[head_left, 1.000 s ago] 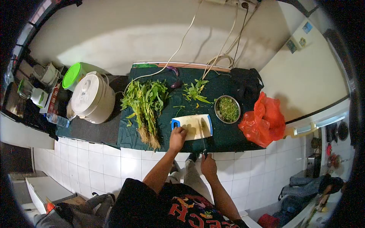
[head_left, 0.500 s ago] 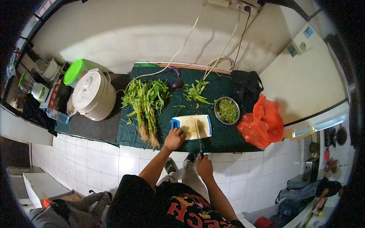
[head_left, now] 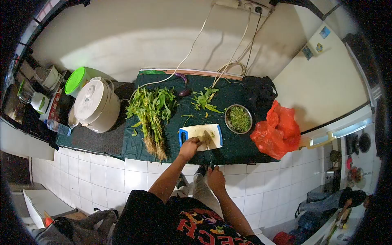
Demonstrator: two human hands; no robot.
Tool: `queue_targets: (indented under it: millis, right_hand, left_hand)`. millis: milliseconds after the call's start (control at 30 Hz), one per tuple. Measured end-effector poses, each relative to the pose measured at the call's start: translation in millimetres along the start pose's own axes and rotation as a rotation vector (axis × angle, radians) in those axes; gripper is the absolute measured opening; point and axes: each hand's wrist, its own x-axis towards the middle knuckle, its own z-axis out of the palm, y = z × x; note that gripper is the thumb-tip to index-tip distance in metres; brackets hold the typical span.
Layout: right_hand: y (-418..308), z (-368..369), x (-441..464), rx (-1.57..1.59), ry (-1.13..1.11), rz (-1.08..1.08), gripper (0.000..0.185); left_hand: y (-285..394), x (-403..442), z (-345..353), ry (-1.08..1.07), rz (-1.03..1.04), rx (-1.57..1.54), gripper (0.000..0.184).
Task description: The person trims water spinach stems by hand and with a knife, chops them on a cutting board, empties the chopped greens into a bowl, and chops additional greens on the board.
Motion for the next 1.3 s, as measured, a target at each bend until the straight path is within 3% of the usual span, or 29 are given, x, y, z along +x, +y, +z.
queue_targets:
  millis: [367, 467, 567, 633, 833, 967, 1033, 1067, 1133, 1267, 1300]
  right_hand:
    - [-2, 21, 10, 0.087, -0.067, 0.036, 0.043]
    - [8, 40, 21, 0.06, 0.089, -0.155, 0.041]
    - [0, 30, 37, 0.121, 0.07, -0.111, 0.039]
    - [5, 28, 36, -0.043, 0.303, -0.448, 0.037]
    - [-1, 32, 27, 0.071, 0.22, -0.18, 0.035]
    - [-2, 20, 18, 0.053, 0.272, -0.242, 0.034]
    - [-5, 7, 11, -0.044, 0.408, -0.486, 0.033]
    - [-6, 8, 11, -0.044, 0.408, -0.486, 0.033]
    - [-9, 13, 15, 0.06, 0.332, -0.318, 0.033]
    - [-8, 18, 16, 0.004, 0.274, -0.308, 0.035]
    - [-10, 19, 16, 0.052, 0.205, -0.209, 0.036]
  left_hand:
    - [0, -1, -11, 0.033, 0.037, -0.007, 0.031]
    - [2, -2, -18, 0.007, 0.004, 0.049, 0.029]
    - [-2, -1, -15, -0.034, -0.043, 0.055, 0.025]
    - [-2, 2, -15, 0.019, -0.029, 0.033, 0.023]
    - [3, 8, -19, -0.005, -0.045, 0.011, 0.023]
    - [-4, 10, -7, -0.029, -0.096, -0.031, 0.026]
    - [-11, 9, -6, -0.026, -0.023, -0.083, 0.028]
    - [-10, 8, -4, -0.025, -0.022, -0.082, 0.028]
    - [6, 9, -34, -0.174, -0.256, -0.144, 0.028]
    - [-15, 4, -7, -0.098, -0.094, -0.088, 0.029]
    - [-13, 2, -12, -0.099, -0.074, -0.074, 0.031]
